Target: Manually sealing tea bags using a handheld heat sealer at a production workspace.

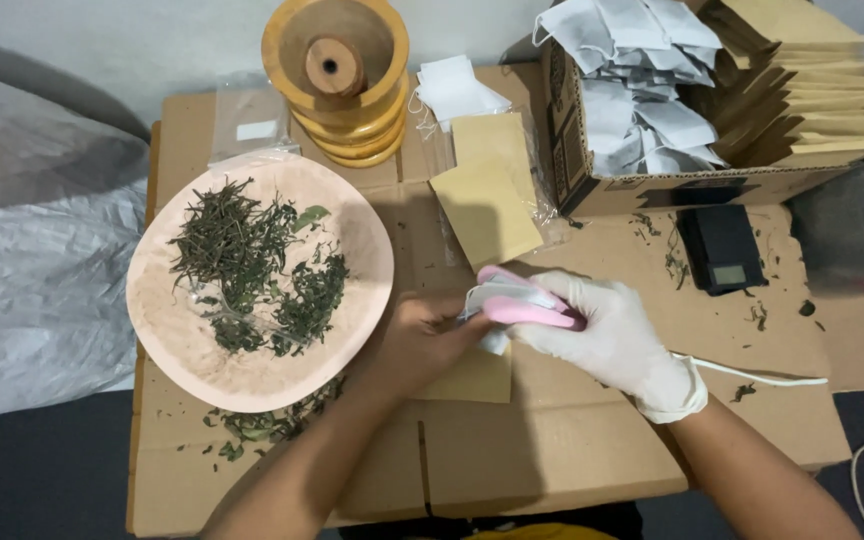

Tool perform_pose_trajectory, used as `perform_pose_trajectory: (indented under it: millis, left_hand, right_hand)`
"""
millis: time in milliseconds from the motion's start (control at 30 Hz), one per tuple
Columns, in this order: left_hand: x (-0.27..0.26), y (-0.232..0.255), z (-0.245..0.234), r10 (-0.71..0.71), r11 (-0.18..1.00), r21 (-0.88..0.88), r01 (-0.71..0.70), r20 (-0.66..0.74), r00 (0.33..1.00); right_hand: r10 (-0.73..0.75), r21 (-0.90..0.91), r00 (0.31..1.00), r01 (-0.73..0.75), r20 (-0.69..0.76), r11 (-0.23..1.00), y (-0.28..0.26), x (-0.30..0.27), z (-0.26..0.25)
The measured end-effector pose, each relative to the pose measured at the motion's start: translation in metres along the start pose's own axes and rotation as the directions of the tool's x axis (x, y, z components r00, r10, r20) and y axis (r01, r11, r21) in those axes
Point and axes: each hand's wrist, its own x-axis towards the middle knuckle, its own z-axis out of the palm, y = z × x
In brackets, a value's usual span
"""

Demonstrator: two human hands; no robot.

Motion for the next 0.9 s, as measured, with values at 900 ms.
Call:
perform_pose_trajectory:
  millis: [900]
  left_hand:
    - [0.007, 0.048, -0.004, -0.203, 0.974, -0.112, 0.198, -0.037, 0.978]
  right_hand:
    - [0.042, 0.159, 0.986, -0.016, -0.16, 0.987, 0.002, 0.015, -0.034]
